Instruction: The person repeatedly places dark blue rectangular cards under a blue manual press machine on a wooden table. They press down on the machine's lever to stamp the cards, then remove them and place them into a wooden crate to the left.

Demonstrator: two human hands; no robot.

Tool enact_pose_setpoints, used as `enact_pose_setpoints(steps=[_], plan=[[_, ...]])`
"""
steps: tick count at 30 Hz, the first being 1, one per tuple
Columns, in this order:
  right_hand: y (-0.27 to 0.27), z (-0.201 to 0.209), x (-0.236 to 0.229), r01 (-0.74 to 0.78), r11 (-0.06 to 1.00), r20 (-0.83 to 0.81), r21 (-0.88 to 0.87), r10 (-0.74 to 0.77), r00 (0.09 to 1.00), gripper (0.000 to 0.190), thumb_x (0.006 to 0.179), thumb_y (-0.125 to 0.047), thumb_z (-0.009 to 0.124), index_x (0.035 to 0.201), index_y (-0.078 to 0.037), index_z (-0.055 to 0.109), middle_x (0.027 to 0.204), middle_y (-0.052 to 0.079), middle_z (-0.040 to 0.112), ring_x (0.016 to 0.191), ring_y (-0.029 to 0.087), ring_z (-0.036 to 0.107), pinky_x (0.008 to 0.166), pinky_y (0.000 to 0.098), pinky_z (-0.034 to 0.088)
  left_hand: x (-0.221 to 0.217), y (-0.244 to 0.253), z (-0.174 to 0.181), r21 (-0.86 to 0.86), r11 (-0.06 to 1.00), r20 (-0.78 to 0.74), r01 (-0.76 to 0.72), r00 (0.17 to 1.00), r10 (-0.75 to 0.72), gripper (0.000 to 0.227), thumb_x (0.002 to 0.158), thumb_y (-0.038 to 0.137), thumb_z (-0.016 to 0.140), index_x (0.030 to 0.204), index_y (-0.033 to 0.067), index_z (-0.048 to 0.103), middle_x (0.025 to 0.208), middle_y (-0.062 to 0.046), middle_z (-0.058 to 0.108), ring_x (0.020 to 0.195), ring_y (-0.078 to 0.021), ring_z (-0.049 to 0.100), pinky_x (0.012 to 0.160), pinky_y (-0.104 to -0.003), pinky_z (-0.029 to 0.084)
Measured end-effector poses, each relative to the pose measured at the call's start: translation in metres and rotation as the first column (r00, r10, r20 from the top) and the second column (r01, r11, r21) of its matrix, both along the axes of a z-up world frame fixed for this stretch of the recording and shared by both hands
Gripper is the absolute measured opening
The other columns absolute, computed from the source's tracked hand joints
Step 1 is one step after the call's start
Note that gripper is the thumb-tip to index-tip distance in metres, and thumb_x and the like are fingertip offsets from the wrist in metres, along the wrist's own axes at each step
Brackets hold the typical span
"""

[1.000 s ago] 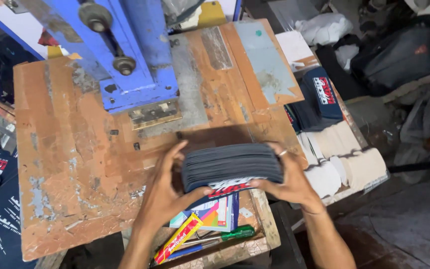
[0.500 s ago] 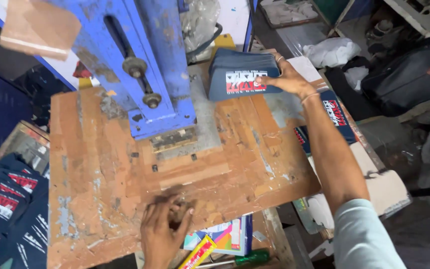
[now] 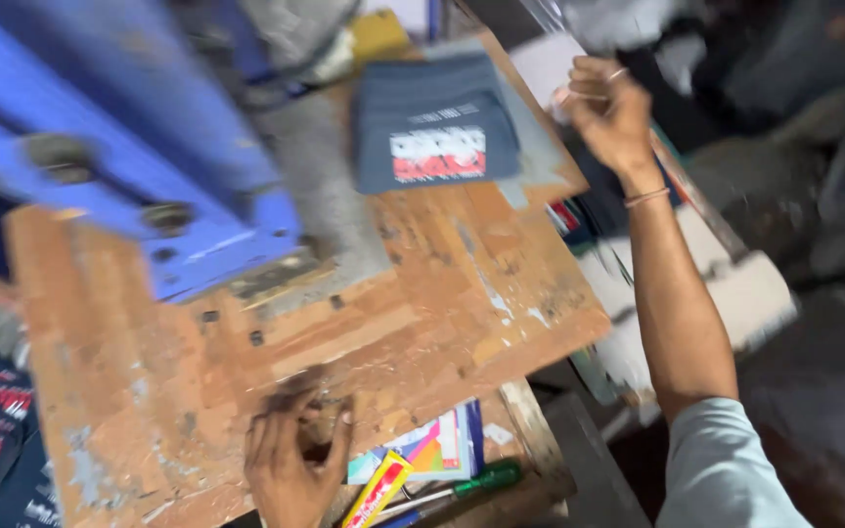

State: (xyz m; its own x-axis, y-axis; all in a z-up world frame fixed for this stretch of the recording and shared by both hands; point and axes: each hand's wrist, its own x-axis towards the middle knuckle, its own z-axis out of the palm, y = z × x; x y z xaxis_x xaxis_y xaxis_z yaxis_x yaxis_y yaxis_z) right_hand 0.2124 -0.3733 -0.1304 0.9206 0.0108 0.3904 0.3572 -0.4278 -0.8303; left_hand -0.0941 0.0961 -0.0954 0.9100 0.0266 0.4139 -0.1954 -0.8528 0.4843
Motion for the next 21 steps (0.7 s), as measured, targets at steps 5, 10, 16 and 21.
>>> enact_pose_setpoints(steps=[5, 10, 16, 21], plan=[[-0.070, -0.117, -0.066, 0.368, 0.924, -0.070, -0.101, -0.375, 0.924, 0.018, 0.103, -0.018, 0.066, 0.102, -0.003, 0.077, 0.092, 0.008, 0.078, 0.077, 0.016, 0.073, 0.072, 0.0342, 0.059, 0.005, -0.007, -0.005, 0.025, 0.999, -0.037, 0.040, 0.999, -0.040, 0.041, 0.076, 0.027, 0.084, 0.108, 0.0063, 0.069, 0.092, -0.007, 0.070, 0.076, -0.0239, 0.063, 0.078, -0.039, 0.050], [-0.081, -0.255, -0.069, 0.145, 0.828, -0.265, -0.542, -0.332, 0.905, 0.036, 0.082, -0.029, 0.085, 0.107, -0.005, 0.076, 0.092, 0.019, 0.074, 0.084, 0.037, 0.072, 0.075, 0.0453, 0.056, 0.008, 0.009, -0.039, -0.017, 1.000, -0.067, 0.021, 0.997, -0.022, 0.042, 0.075, 0.028, 0.084, 0.108, 0.0063, 0.068, 0.104, -0.009, 0.073, 0.072, -0.0198, 0.061, 0.074, -0.034, 0.049], [-0.051, -0.286, -0.032, 0.249, 0.665, -0.091, -0.704, -0.432, 0.897, 0.072, 0.049, -0.023, 0.089, 0.116, -0.002, 0.073, 0.112, 0.027, 0.071, 0.099, 0.051, 0.066, 0.072, 0.0572, 0.056, 0.025, -0.002, -0.045, 0.009, 1.000, -0.137, -0.014, 0.990, 0.015, 0.046, 0.073, 0.029, 0.083, 0.111, 0.0054, 0.070, 0.099, -0.009, 0.071, 0.071, -0.0205, 0.060, 0.072, -0.034, 0.050], [-0.081, -0.368, 0.000, -0.298, 0.569, -0.583, -0.767, -0.423, 0.694, 0.041, 0.094, -0.032, 0.068, 0.125, -0.007, 0.073, 0.134, 0.022, 0.070, 0.122, 0.039, 0.069, 0.101, 0.0478, 0.058, 0.017, -0.005, -0.044, 0.102, 0.994, -0.142, -0.034, 0.989, 0.048, 0.047, 0.070, 0.030, 0.084, 0.109, 0.0066, 0.073, 0.094, -0.008, 0.071, 0.075, -0.0224, 0.063, 0.077, -0.037, 0.051]])
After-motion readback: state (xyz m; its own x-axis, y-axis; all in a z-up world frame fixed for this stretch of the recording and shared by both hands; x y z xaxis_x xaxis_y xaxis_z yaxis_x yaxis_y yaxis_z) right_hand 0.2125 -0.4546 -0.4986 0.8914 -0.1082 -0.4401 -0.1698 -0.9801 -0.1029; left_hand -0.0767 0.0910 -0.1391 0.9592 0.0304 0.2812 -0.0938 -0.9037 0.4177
